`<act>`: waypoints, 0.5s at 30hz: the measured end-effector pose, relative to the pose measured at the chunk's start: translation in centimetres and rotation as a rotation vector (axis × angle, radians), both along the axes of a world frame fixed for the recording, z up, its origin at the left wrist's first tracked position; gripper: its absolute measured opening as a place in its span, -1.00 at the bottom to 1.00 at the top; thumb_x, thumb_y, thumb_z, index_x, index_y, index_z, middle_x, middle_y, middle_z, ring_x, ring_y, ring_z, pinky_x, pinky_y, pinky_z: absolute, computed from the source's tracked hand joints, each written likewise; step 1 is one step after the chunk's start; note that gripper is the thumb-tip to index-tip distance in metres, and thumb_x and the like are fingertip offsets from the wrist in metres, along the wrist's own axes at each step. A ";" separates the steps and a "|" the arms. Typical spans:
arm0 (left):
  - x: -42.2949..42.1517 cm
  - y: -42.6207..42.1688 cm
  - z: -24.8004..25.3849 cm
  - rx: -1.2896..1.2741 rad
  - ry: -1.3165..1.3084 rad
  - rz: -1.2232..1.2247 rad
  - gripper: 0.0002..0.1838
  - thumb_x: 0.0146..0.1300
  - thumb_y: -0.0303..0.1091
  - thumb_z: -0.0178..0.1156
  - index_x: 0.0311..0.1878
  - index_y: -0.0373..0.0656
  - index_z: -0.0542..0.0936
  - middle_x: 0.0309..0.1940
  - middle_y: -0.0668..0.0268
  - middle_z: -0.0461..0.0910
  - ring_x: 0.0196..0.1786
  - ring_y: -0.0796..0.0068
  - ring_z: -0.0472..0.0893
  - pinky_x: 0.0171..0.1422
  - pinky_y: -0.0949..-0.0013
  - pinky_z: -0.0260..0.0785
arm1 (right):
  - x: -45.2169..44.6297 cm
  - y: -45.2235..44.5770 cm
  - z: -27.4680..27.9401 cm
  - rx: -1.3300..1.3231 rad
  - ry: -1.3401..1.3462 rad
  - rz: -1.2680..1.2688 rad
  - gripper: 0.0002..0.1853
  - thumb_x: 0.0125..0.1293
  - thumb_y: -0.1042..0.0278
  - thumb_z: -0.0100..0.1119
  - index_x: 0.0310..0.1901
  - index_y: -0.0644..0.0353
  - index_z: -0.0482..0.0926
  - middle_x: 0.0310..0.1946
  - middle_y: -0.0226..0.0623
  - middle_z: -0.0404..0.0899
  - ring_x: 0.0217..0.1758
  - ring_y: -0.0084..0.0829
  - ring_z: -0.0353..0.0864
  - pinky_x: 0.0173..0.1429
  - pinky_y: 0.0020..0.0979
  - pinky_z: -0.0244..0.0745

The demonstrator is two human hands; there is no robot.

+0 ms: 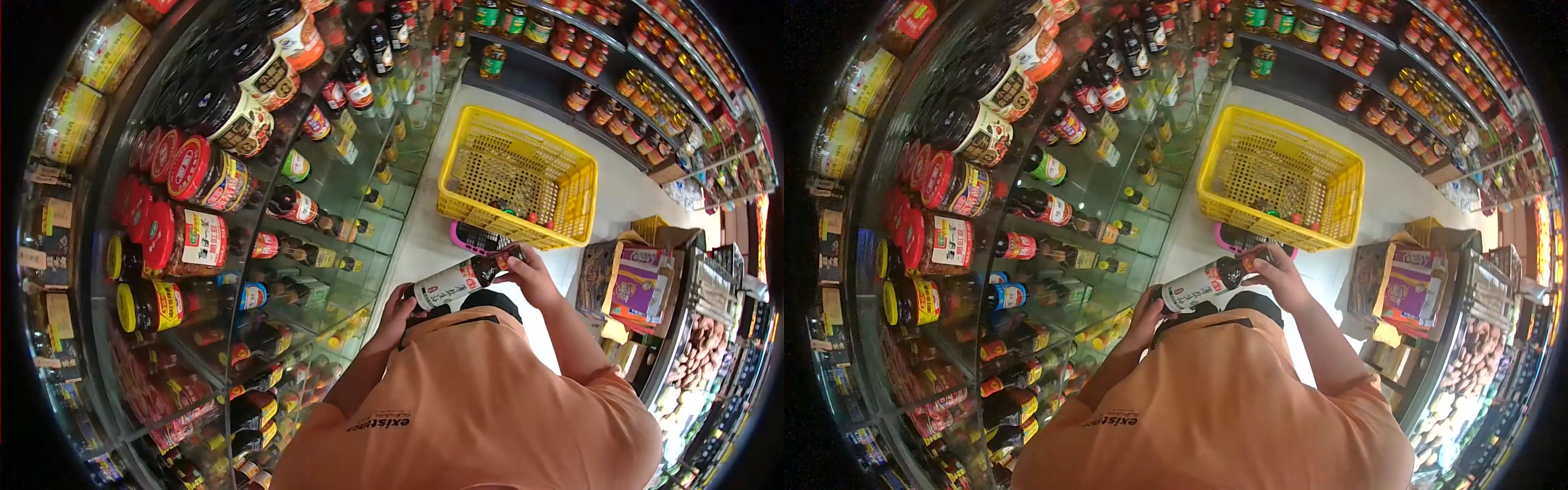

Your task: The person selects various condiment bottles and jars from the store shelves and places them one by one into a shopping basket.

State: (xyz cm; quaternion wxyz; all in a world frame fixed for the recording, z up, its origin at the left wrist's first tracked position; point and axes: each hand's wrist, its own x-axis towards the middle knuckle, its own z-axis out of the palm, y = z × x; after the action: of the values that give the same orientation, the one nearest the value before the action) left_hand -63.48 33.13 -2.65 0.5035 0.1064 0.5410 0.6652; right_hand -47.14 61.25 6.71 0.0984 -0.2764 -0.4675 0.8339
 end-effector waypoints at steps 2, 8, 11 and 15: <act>-0.7 0.9 0.6 -0.033 0.016 0.040 -0.43 0.46 0.00 0.03 0.30 -0.27 0.31 0.09 0.15 0.53 0.02 0.28 0.62 0.07 0.23 0.54 | -1.6 2.3 0.0 0.123 -0.003 0.101 -0.63 0.39 0.26 0.17 0.10 0.31 0.43 -0.04 -0.15 0.56 0.03 -0.33 0.59 0.08 -0.19 0.64; -1.9 2.6 -2.2 -0.257 0.029 0.215 -0.58 0.51 -0.12 0.01 0.26 -0.19 0.42 -0.12 0.14 0.65 -0.13 0.38 0.67 0.03 0.30 0.53 | -9.3 13.5 1.4 0.525 -0.167 -0.049 -0.73 0.32 0.32 0.18 -0.09 0.35 0.51 -0.33 -0.25 0.64 -0.28 -0.49 0.61 -0.18 -0.45 0.52; -0.3 -1.0 -7.7 -0.555 -0.042 0.452 -0.64 0.50 -0.15 -0.04 0.17 -0.17 0.49 -0.28 0.19 0.69 -0.28 0.46 0.65 -0.12 0.41 0.45 | -11.8 19.6 -0.4 0.786 -0.172 -0.040 -0.74 0.26 0.27 0.27 -0.21 0.33 0.55 -0.43 -0.23 0.66 -0.36 -0.48 0.62 -0.24 -0.42 0.50; 7.5 -7.5 -13.7 -0.757 -0.201 0.623 -0.56 0.45 -0.08 0.02 0.18 -0.24 0.44 -0.28 0.14 0.71 -0.33 0.44 0.65 -0.25 0.45 0.40 | -15.1 24.4 -5.2 1.039 -0.292 0.132 -0.65 0.23 0.14 0.32 -0.18 0.29 0.57 -0.48 -0.13 0.64 -0.41 -0.34 0.64 -0.28 -0.31 0.51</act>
State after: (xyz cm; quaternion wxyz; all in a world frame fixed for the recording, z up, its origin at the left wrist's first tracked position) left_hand -56.00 25.64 -16.35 0.3340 -0.3150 0.6993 0.5479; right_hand -62.29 85.69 1.47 0.1035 -0.2744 -0.8433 0.4504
